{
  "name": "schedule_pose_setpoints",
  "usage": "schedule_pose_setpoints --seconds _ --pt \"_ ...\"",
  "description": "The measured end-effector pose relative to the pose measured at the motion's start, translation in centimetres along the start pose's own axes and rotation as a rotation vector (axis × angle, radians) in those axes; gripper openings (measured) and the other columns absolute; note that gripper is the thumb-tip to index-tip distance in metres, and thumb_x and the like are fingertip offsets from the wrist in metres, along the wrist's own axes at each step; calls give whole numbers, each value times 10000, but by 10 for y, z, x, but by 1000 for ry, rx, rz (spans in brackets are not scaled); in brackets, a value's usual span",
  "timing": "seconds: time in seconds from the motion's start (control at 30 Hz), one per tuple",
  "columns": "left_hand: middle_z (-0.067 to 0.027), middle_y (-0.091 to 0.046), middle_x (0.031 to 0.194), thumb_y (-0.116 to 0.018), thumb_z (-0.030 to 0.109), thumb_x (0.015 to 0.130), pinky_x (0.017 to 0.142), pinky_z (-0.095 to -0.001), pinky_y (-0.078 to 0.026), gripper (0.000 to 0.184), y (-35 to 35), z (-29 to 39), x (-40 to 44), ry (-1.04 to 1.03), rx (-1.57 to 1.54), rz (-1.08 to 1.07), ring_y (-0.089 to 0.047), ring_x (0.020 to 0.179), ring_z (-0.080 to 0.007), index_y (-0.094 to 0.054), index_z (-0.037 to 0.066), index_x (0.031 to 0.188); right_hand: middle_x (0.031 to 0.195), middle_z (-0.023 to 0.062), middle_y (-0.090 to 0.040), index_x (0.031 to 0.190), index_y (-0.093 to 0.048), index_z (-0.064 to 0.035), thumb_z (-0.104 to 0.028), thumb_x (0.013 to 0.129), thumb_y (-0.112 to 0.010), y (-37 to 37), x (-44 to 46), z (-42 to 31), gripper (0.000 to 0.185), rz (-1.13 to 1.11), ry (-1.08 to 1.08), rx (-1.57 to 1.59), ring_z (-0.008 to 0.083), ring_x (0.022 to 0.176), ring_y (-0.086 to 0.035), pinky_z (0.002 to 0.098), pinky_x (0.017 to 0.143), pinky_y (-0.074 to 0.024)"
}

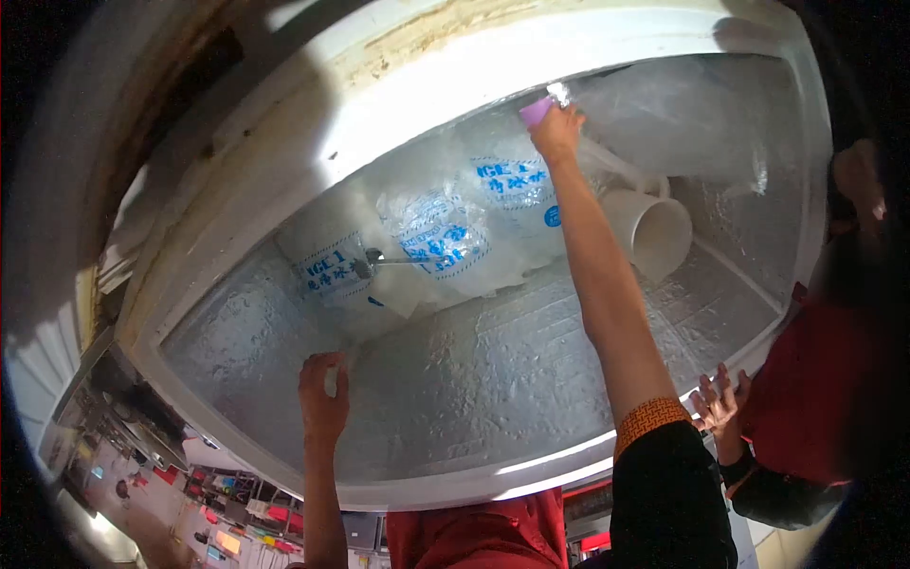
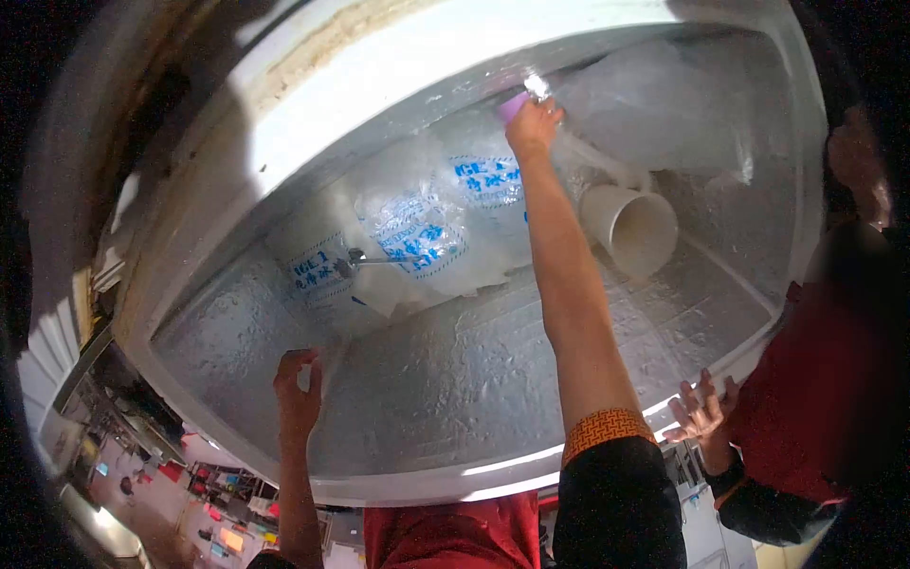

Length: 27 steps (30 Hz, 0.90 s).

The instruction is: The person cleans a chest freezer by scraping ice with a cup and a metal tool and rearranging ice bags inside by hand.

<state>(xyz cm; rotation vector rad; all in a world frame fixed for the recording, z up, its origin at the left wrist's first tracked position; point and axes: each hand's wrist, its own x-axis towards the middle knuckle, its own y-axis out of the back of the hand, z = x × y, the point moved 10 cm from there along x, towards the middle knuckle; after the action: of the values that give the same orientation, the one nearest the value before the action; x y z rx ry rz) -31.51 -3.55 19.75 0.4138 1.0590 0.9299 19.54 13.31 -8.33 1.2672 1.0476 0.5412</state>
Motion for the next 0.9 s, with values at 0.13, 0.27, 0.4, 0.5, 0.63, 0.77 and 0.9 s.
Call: schedule_pose_setpoints --seconds 0.13,0.27,0.4,0.5,0.63,0.77,0.9 --pt "-168 -647 1050 -656 44 903 907 -454 -484 194 -17 -16 2 79 -74 -12 -618 1025 -342 -660 25 1096 1149 160 -664 1077 -686 47 -234 805 -748 7 3 -23 397 121 52 -177 311 1172 -520 458 1005 -395" --pt "-155 -654 1057 -660 33 895 917 -436 -485 191 -38 9 9 -60 -34 -20 -625 1025 -340 -667 40 1086 1166 203 -632 1115 -664 74 -189 823 -718 -23 20 -28 397 153 61 -242 325 1131 -533 433 971 -453" --pt "-143 -667 1070 -675 14 874 929 -438 -484 199 -10 53 24 -86 37 -9 -631 1024 -336 -671 46 1071 1246 244 -565 1171 -622 83 -105 812 -709 -12 13 -16 414 240 -19 -19 362 1116 -549 457 942 -496" --pt "-139 -687 1045 -689 -18 837 857 -436 -518 212 73 105 31 -255 146 303 -650 950 -324 -670 32 1042 1291 260 -506 1234 -611 6 -77 789 -743 17 8 -7 471 297 57 156 411 1118 -558 481 941 -509" --pt "-176 -663 1014 -585 66 976 825 -456 -527 126 154 170 33 -655 261 634 -637 915 -327 -644 -24 1040 1237 233 -537 1224 -632 -70 -96 763 -782 33 3 -8 485 346 138 331 415 1150 -548 478 941 -513" --pt "-194 -658 957 -474 208 1002 801 -453 -527 301 181 204 53 -902 642 655 -640 872 -331 -638 -42 1035 1221 180 -569 1185 -635 -87 -114 757 -797 28 6 -6 459 223 172 381 382 1137 -572 477 943 -516" --pt "-201 -676 911 -598 114 889 730 -407 -552 229 193 227 86 -1115 779 594 -669 821 -303 -625 -71 1021 1229 147 -595 1254 -575 -106 -135 751 -807 23 7 -12 554 85 123 268 378 1122 -592 467 952 -520"
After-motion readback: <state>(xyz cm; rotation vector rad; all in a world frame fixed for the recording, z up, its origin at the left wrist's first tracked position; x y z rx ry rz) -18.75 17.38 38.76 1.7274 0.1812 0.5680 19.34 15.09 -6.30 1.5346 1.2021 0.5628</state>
